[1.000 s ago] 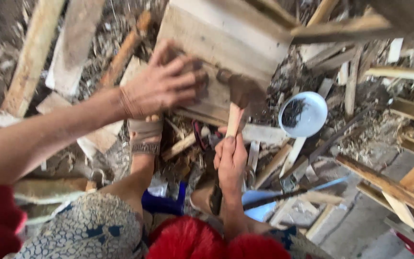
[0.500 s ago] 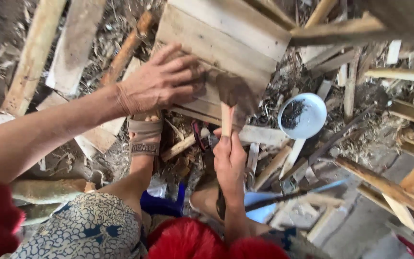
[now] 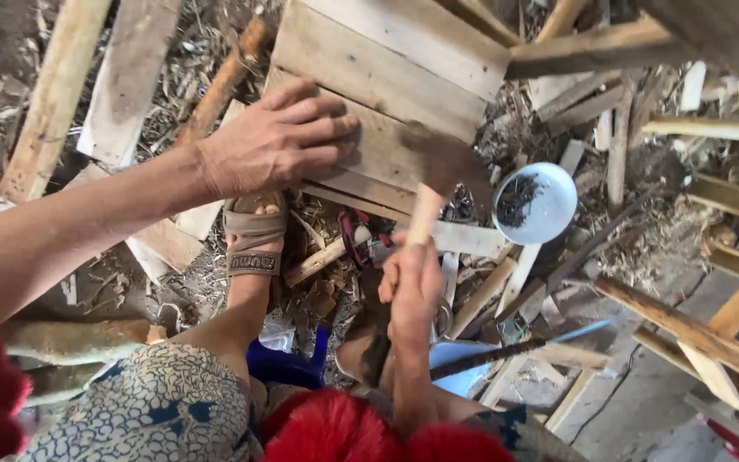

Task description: The person assembles a wooden crate by hammering nails into wooden planks. They repeatedly pick up nails from a white bowl, position them on the wood, and strike them with a hammer. The person also flips the crate to work on different sides.

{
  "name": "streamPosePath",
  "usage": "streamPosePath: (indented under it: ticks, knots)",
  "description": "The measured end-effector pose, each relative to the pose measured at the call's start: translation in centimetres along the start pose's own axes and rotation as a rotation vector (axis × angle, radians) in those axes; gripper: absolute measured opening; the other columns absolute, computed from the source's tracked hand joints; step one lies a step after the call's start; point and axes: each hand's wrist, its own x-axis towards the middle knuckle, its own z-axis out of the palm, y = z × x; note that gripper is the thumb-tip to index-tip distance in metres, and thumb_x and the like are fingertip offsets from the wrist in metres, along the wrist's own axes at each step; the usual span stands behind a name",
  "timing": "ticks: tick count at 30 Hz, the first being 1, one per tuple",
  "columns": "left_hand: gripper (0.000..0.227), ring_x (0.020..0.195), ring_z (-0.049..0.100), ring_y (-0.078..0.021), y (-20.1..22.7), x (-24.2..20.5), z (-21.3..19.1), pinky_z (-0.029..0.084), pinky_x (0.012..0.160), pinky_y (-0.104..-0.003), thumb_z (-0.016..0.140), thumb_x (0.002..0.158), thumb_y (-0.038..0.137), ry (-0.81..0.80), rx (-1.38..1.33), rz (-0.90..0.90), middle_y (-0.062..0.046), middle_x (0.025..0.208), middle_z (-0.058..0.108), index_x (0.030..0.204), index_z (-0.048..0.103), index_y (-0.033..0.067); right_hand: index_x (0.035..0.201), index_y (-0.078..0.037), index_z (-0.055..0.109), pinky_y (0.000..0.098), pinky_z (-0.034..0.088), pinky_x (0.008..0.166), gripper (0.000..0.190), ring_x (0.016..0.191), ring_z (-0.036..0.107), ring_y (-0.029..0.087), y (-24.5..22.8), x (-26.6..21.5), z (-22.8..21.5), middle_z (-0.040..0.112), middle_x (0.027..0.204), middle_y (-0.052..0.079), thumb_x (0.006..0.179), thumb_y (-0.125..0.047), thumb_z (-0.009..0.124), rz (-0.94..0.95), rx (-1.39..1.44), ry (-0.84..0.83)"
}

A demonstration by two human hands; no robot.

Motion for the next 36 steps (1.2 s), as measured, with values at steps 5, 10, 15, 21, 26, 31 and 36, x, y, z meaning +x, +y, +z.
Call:
streamPosePath:
  ticks: [5, 10, 15, 21, 26, 31, 36]
  knots:
    - [0.027, 0.060, 0.042, -0.0200, -0.3, 2.1, -0.4, 0.040, 0.056, -0.030, 0.045, 0.086, -0.011, 0.319, 0.158, -0.535, -0.002, 0.063, 0.044, 0.065, 0.045, 0.0072, 0.095, -0.007, 0.047, 0.0257, 0.028, 0.038, 0.029, 0.041, 0.031, 0.010, 1.4, 0.4, -1.3, 0.035, 0.059, 0.001, 0.098, -0.032, 0.032, 0.008, 0.296, 0.343]
    - [0.048, 0.082, 0.043, -0.0208, -0.8, 1.0, -0.1, 0.040, 0.068, -0.031, 0.069, 0.089, 0.036, 0.273, -0.420, -1.085, -0.013, 0.098, 0.048, 0.111, 0.042, 0.0033, 0.094, -0.009, 0.048, 0.0257, 0.028, 0.038, 0.033, 0.042, 0.030, 0.010, 3.7, 1.2, -2.5, 0.034, 0.059, 0.001, 0.098, -0.039, 0.033, 0.054, 0.341, 0.366]
    - [0.035, 0.080, 0.049, -0.0191, -1.0, -0.4, 1.5, 0.048, 0.065, -0.025, 0.080, 0.090, -0.002, 0.316, -0.375, -1.091, -0.013, 0.097, 0.052, 0.099, 0.047, 0.0044, 0.096, -0.006, 0.050, 0.0251, 0.027, 0.035, 0.030, 0.040, 0.030, 0.010, 4.6, 1.0, -2.1, 0.036, 0.058, 0.000, 0.099, -0.030, 0.032, 0.054, 0.388, 0.339]
    - [0.051, 0.077, 0.045, -0.0169, 0.4, 0.8, 0.6, 0.043, 0.066, -0.027, 0.086, 0.091, 0.003, 0.433, -0.496, -1.033, -0.009, 0.092, 0.049, 0.115, 0.041, 0.0033, 0.095, -0.008, 0.047, 0.0211, 0.030, 0.035, 0.023, 0.043, 0.032, 0.006, 3.9, 0.7, -1.6, 0.032, 0.058, -0.002, 0.099, -0.026, 0.034, -0.009, 0.135, 0.359]
    - [0.085, 0.132, 0.028, -0.0402, 2.4, 3.0, -0.5, 0.009, 0.104, -0.063, 0.082, 0.074, 0.048, -0.043, -0.087, -0.560, -0.020, 0.143, 0.034, 0.139, 0.044, 0.0100, 0.090, -0.010, 0.049, 0.0255, 0.038, 0.042, 0.033, 0.045, 0.043, 0.010, 5.8, 0.5, -2.2, 0.045, 0.059, 0.000, 0.096, -0.040, 0.036, -0.097, -0.330, 0.385]
    - [0.082, 0.114, 0.045, -0.0287, 1.9, 2.5, 1.7, 0.029, 0.101, -0.048, 0.052, 0.086, 0.072, -0.120, 0.164, -0.339, -0.014, 0.126, 0.048, 0.137, 0.051, 0.0078, 0.094, -0.008, 0.047, 0.0222, 0.033, 0.030, 0.027, 0.037, 0.035, 0.007, 6.4, 0.0, -2.1, 0.040, 0.055, 0.001, 0.096, -0.033, 0.038, 0.009, -0.136, 0.345]
    - [0.084, 0.105, 0.047, -0.0240, 2.1, 2.7, 1.2, 0.038, 0.094, -0.043, 0.049, 0.087, 0.075, -0.124, 0.242, -0.260, -0.011, 0.118, 0.049, 0.135, 0.052, 0.0053, 0.092, -0.008, 0.047, 0.0211, 0.031, 0.031, 0.027, 0.037, 0.032, 0.006, 5.9, 0.1, -2.2, 0.037, 0.053, -0.001, 0.098, -0.032, 0.036, -0.024, -0.112, 0.314]
